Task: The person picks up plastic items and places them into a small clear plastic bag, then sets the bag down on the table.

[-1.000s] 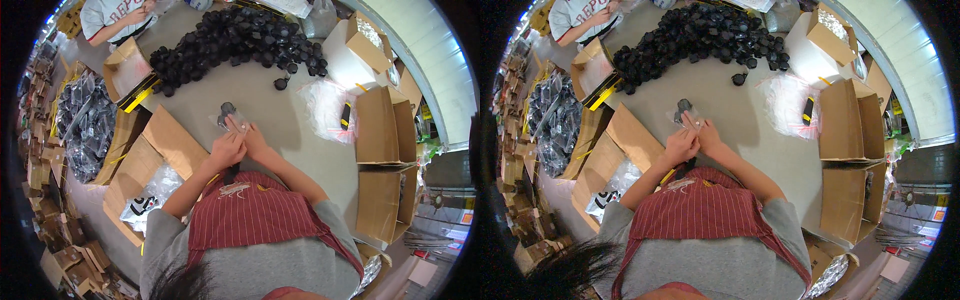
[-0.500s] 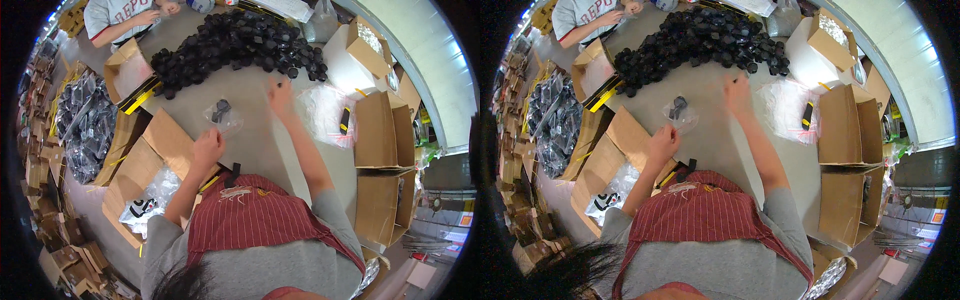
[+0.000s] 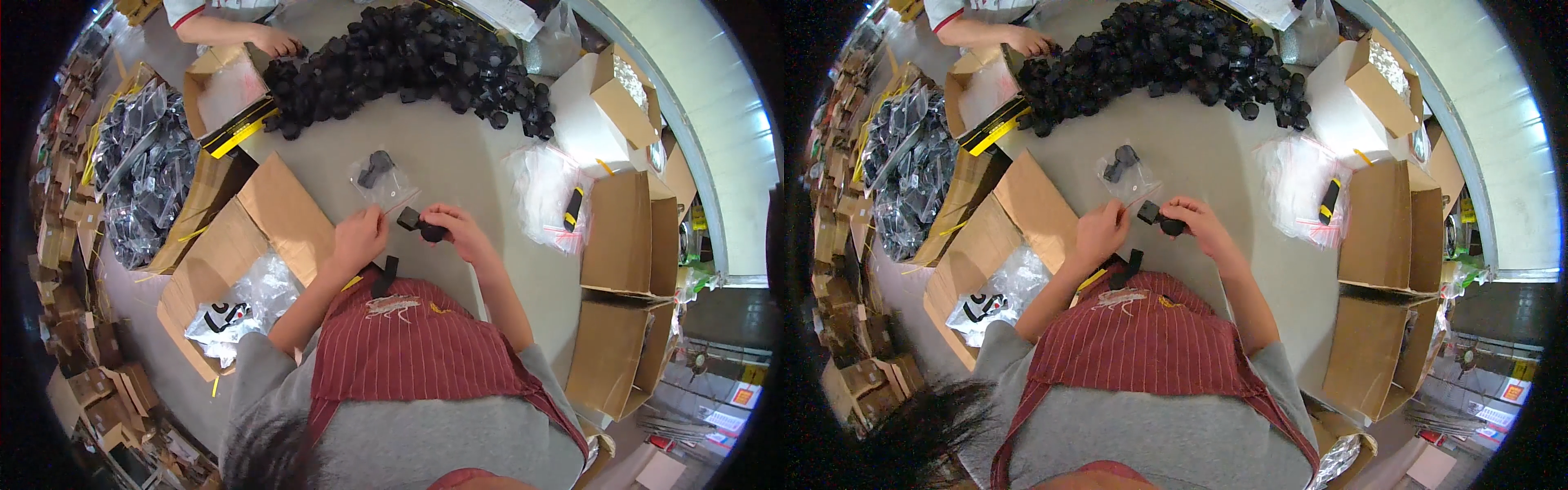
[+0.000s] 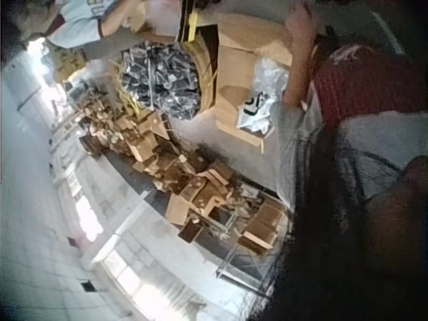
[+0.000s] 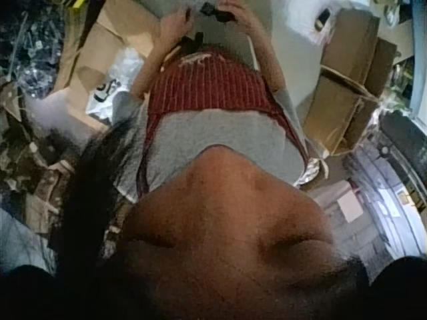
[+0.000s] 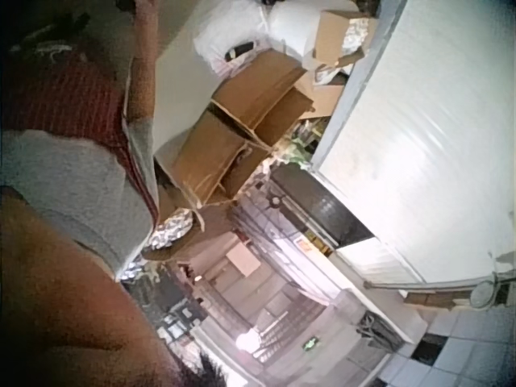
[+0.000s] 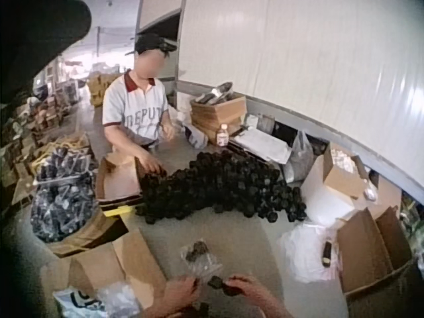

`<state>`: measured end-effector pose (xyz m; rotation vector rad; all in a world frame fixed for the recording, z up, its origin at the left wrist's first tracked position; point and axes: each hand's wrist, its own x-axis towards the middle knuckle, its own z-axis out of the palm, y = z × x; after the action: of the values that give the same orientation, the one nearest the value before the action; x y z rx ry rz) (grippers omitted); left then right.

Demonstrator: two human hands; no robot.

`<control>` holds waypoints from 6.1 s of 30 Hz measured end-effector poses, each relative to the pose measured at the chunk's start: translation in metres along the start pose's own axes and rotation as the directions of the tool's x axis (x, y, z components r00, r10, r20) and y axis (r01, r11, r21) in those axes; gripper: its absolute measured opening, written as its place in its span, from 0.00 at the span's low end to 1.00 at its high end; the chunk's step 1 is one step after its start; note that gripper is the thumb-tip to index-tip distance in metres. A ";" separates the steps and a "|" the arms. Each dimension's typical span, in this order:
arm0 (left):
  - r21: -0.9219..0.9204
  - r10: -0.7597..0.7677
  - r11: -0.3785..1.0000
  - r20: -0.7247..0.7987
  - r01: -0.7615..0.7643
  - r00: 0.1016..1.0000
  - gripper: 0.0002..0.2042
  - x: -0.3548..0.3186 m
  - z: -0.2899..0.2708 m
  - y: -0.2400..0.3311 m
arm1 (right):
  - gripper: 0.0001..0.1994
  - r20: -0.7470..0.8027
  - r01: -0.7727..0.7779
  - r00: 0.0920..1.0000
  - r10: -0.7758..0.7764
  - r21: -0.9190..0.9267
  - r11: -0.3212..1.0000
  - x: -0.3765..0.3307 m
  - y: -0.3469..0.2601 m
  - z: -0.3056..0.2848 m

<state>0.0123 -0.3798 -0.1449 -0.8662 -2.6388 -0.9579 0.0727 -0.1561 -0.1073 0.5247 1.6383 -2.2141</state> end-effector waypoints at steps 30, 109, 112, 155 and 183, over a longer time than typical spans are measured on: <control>-0.147 0.110 0.984 0.046 -0.102 0.993 0.07 -0.011 0.027 0.012 | 0.23 0.324 0.455 0.568 -0.757 -0.890 -0.039 0.024 0.057 0.025; -0.204 -0.520 0.797 0.246 0.569 0.818 0.17 0.044 0.030 -0.030 | 0.26 0.013 0.294 0.899 -0.437 -0.758 0.582 0.058 0.066 0.023; -0.236 -0.505 0.786 0.287 0.571 0.814 0.16 0.049 0.029 -0.031 | 0.27 0.009 0.109 0.983 -0.186 -0.839 0.533 0.049 0.046 0.023; -0.505 -0.303 0.787 0.183 0.354 0.935 0.08 0.012 0.038 -0.012 | 0.30 0.253 0.200 0.734 -0.630 -0.967 -0.155 0.028 0.047 0.050; -0.129 -0.202 0.966 0.170 0.225 0.965 0.11 0.003 0.025 0.017 | 0.21 0.368 0.156 0.559 -0.743 -0.927 -0.341 -0.028 0.031 0.023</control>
<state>0.0199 -0.3523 -0.1541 -0.7223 -2.8706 -1.1967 0.1099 -0.1855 -0.1138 -0.3666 3.5801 -0.1605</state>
